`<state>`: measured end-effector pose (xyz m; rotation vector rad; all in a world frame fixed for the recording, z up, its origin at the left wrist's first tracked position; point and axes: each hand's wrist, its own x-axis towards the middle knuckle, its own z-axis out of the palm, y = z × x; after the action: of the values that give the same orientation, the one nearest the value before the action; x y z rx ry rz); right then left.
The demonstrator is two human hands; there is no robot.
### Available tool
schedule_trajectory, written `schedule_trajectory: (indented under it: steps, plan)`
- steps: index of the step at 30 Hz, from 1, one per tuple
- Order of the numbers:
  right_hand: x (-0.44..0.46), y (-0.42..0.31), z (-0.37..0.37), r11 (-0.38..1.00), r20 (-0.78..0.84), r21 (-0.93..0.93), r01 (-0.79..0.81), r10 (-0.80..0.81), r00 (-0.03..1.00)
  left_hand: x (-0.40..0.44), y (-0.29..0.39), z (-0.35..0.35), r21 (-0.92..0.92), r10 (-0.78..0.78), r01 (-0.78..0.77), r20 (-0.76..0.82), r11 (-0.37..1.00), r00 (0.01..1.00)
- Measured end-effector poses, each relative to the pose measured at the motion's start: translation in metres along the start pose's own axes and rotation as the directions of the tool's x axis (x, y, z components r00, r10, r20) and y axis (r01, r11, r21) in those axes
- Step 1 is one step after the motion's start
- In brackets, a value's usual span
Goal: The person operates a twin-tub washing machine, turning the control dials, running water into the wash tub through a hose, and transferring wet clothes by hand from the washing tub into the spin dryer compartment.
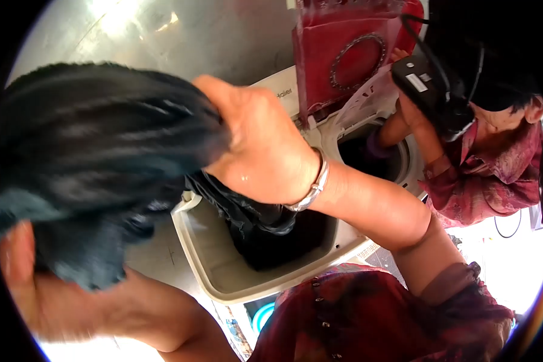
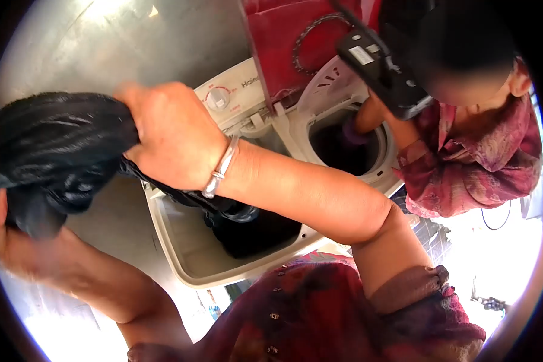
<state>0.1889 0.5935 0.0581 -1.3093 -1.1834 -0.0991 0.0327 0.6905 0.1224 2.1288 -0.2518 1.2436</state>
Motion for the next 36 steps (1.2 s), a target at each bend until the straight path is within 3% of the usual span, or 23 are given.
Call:
schedule_trajectory:
  steps: [1,3,4,5,6,7,8,9,10,12,15,18,21,22,24,27,29,30,32,36]
  plan:
    - [0.001,0.003,-0.006,1.0,-0.008,-0.01,0.005,-0.006,1.0,0.001,-0.009,-0.001,-0.259,-0.089,0.065,-0.083,0.964,0.993]
    - [-0.002,0.015,-0.022,0.995,-0.027,0.034,-0.096,0.097,0.995,-0.002,-0.032,0.009,-0.723,-0.306,0.111,-0.144,0.681,0.941]
    - [-0.012,0.025,-0.029,0.989,0.007,-0.022,-0.147,0.147,0.989,-0.037,-0.055,0.02,-0.559,-0.462,0.127,-0.511,0.819,0.725]
    - [-0.026,0.035,-0.034,0.991,-0.003,-0.019,-0.131,0.131,0.991,-0.065,-0.073,0.034,-0.826,-0.564,0.166,-0.207,0.538,0.799]
    - [-0.042,0.047,-0.037,0.993,-0.01,-0.016,-0.12,0.12,0.993,-0.114,-0.106,0.052,-0.491,-0.735,0.562,-0.299,0.665,0.609]
    - [-0.057,0.058,-0.04,0.987,0.031,-0.028,-0.16,0.16,0.987,-0.163,-0.135,0.072,-0.501,-0.739,0.562,-0.288,0.658,0.609]
    - [-0.073,0.068,-0.043,0.979,0.075,-0.045,-0.201,0.204,0.976,-0.21,-0.157,0.097,0.111,-0.841,0.837,0.156,0.536,0.518]
    - [-0.086,0.076,-0.045,0.975,0.095,-0.083,-0.208,0.215,0.972,-0.237,-0.166,0.114,0.719,-0.91,0.574,0.393,0.393,0.13]
    - [-0.096,0.079,-0.045,0.974,0.105,-0.095,-0.205,0.215,0.971,-0.267,-0.177,0.129,0.658,-0.85,0.556,0.487,0.508,0.2]
    - [-0.11,0.085,-0.047,0.968,0.138,-0.102,-0.23,0.243,0.96,-0.292,-0.185,0.162,0.381,-0.72,0.623,0.491,0.683,0.49]
    - [-0.115,0.082,-0.057,0.961,0.198,-0.121,-0.25,0.27,0.942,-0.289,-0.187,0.201,0.204,-0.616,0.598,0.454,0.775,0.644]
    - [-0.105,0.07,-0.07,0.962,0.203,-0.115,-0.247,0.266,0.942,-0.274,-0.178,0.22,0.163,-0.586,0.577,0.419,0.8,0.694]
    - [-0.086,0.05,-0.087,0.988,0.024,-0.113,-0.11,0.113,0.993,-0.249,-0.166,0.221,0.184,-0.595,0.574,0.393,0.798,0.701]
    - [-0.072,0.034,-0.099,0.995,0.011,-0.079,-0.055,0.056,0.998,-0.238,-0.162,0.218,0.198,-0.598,0.569,0.381,0.798,0.706]
    - [-0.048,0.005,-0.129,0.983,0.001,-0.184,-0.018,0.019,1.0,-0.213,-0.15,0.209,0.219,-0.597,0.558,0.364,0.801,0.715]
    - [-0.024,-0.01,-0.153,1.0,-0.115,-0.027,-0.014,0.011,0.993,-0.179,-0.13,0.206,0.256,-0.562,0.5,0.352,0.827,0.749]
    - [-0.014,-0.013,-0.169,0.892,-0.025,-0.396,0.216,-0.245,0.969,-0.161,-0.117,0.212,0.275,-0.51,0.433,0.367,0.859,0.778]
    - [-0.016,-0.002,-0.17,0.845,0.01,-0.45,0.29,-0.319,0.948,-0.155,-0.111,0.218,0.28,-0.476,0.392,0.386,0.876,0.79]
    - [-0.04,0.015,-0.155,0.823,0.172,-0.52,0.228,-0.16,0.972,-0.147,-0.105,0.231,0.276,-0.409,0.314,0.43,0.909,0.805]
    - [-0.115,0.059,-0.126,0.727,0.245,-0.659,0.193,-0.035,0.969,-0.143,-0.1,0.267,0.231,-0.25,0.148,0.512,0.962,0.822]
